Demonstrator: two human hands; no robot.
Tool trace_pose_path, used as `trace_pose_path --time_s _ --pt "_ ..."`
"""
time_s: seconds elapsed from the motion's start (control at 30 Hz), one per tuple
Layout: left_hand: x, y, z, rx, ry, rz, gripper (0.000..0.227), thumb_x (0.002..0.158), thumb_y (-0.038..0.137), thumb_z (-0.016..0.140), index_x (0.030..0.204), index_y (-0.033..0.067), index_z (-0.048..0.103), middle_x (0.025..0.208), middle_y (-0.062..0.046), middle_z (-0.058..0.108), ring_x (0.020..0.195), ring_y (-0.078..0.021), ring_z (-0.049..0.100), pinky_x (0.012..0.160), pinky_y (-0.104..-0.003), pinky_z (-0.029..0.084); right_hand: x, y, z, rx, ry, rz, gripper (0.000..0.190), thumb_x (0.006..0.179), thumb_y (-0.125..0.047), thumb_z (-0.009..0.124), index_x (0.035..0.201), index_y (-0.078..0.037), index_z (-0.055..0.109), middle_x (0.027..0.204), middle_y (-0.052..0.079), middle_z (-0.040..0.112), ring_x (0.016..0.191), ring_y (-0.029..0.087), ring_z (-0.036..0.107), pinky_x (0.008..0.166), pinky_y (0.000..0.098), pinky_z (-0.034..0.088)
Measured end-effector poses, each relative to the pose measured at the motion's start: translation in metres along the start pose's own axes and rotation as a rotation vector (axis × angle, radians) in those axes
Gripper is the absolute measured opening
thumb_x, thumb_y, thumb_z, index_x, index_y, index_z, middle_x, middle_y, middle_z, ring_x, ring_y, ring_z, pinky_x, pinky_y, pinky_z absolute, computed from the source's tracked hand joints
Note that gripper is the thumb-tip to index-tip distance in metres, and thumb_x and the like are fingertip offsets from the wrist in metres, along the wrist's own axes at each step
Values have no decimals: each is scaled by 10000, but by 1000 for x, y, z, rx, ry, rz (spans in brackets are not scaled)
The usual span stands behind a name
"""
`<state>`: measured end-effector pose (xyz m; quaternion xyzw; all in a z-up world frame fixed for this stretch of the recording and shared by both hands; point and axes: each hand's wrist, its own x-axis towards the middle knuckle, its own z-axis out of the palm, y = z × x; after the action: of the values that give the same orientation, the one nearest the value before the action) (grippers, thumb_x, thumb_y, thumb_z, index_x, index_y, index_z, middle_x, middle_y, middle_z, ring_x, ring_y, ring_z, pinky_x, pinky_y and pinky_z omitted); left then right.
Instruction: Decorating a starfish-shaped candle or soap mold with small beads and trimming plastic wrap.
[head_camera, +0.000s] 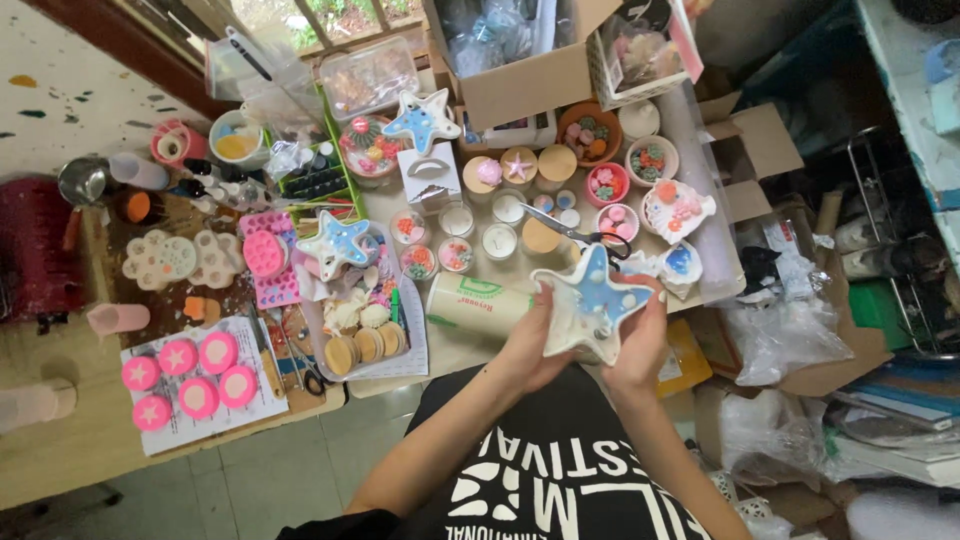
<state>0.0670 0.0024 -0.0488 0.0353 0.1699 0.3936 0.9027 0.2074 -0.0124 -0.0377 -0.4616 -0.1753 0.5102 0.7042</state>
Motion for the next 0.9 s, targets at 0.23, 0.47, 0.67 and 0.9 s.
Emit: trace_pose_path --time_s 0.23,0.47,0.67,0.9 --pt "9 -5 -52 -81 39 -98 726 1043 619 351 1486 57 474 1406 -117 628 1272 -276 619 1104 -446 483 3 0 -20 -138 -55 140 452 1090 -379 386 1355 -34 511 1349 164 614 1261 266 580 1071 400 444" --pt "3 16 -68 125 30 -29 717 1076 584 418 1496 4 466 1406 -156 613 1235 -288 633 1045 -442 513 -11 -72 26 -1233 -622 -333 1265 572 -390 935 1562 21 261 1549 234 361 1418 406 398 1142 459 358" --pt "-3 22 -13 54 -27 -16 684 1054 532 424 1566 81 379 1512 -116 529 1335 -283 568 1148 -472 440 -24 -79 23 -1325 -529 -364 1173 538 -279 932 1514 -2 345 1425 209 451 1315 388 500 1090 437 435" --pt "11 3 29 -80 -128 -47 658 1065 443 434 1624 115 318 1603 -74 467 1431 -260 505 1213 -455 366 -39 -88 -3 -1312 -350 -406 1061 528 -288 938 1429 -2 457 1377 191 494 1243 367 567 1024 425 491"
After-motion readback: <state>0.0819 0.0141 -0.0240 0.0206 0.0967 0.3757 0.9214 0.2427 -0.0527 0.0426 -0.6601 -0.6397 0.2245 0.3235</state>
